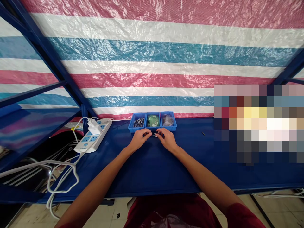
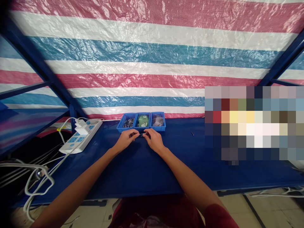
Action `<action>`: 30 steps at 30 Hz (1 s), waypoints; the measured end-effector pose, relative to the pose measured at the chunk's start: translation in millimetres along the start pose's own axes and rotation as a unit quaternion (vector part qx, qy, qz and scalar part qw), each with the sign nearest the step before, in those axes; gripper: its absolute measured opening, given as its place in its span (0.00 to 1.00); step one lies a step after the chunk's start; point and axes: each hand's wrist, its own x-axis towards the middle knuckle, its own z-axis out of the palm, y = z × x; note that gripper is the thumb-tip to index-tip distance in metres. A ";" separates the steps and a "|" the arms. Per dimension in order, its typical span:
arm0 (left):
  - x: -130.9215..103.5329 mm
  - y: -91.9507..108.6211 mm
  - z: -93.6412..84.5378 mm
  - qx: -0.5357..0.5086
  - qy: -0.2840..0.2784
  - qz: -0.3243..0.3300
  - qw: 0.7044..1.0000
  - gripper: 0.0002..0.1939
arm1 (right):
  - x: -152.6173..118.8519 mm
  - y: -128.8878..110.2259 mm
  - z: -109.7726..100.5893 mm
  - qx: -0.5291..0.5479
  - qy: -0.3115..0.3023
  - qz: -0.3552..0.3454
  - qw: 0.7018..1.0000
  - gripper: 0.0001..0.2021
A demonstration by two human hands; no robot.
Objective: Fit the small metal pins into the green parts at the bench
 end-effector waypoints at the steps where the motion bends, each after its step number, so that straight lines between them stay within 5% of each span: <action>1: 0.1 0.5 -0.9 0.002 0.002 -0.002 1.000 0.12 | 0.2 0.7 0.2 0.007 0.006 0.006 1.000 0.10; 18: 0.4 2.2 -6.4 -0.002 -0.018 0.029 0.999 0.14 | 0.8 -0.5 0.2 0.050 0.039 -0.014 0.998 0.11; 30: -2.2 2.6 0.2 -0.113 0.055 -0.013 0.992 0.14 | 0.3 -1.9 -2.6 0.047 0.038 -0.019 0.998 0.11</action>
